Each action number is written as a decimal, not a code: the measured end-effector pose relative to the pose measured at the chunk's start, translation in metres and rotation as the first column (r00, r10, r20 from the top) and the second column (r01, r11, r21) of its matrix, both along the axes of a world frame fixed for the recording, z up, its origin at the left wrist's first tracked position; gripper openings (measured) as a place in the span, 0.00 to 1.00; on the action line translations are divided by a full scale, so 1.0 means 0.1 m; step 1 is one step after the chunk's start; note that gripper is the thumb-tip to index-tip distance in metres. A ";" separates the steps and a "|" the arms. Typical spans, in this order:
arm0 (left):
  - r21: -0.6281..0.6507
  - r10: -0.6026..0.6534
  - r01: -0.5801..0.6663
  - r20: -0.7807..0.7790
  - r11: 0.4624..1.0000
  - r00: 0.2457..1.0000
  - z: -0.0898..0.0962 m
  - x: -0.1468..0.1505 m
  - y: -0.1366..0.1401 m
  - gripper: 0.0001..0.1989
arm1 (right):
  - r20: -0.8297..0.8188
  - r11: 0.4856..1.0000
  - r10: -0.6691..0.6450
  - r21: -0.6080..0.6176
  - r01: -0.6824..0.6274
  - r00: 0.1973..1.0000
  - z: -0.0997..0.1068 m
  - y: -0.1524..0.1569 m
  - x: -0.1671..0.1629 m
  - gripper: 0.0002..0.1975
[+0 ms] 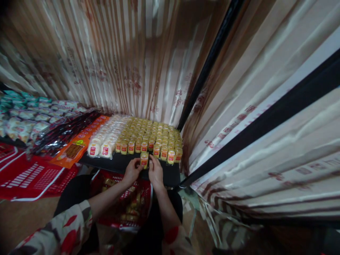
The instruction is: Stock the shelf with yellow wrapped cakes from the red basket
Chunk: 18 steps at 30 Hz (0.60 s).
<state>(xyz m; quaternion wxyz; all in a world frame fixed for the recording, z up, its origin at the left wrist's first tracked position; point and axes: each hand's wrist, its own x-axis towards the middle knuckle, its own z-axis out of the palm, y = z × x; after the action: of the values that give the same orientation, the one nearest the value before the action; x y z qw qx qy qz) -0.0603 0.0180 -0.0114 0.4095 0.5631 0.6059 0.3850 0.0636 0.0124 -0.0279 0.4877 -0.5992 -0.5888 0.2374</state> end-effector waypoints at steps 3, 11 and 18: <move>-0.020 0.084 -0.086 -0.077 0.996 0.993 0.07 0.05 0.11 0.10 | 0.137 0.999 0.051 -0.017 -0.049 0.989 0.00 0.18 0.04 0.21; -0.021 0.081 -0.087 -0.199 0.996 0.977 0.08 0.24 0.27 0.10 | 0.222 1.000 -0.006 -0.027 0.012 0.975 -0.18 0.39 0.18 0.23; 0.123 0.102 -0.075 -0.230 0.990 0.968 0.02 0.45 0.34 0.10 | 0.032 1.000 -0.026 0.007 0.026 0.999 -0.32 0.35 0.26 0.21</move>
<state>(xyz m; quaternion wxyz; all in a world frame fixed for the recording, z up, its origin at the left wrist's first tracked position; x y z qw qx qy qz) -0.0153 0.0522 -0.0097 0.2843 0.5994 0.6520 0.3672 0.0896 0.0475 -0.0597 0.4830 -0.6091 -0.5896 0.2194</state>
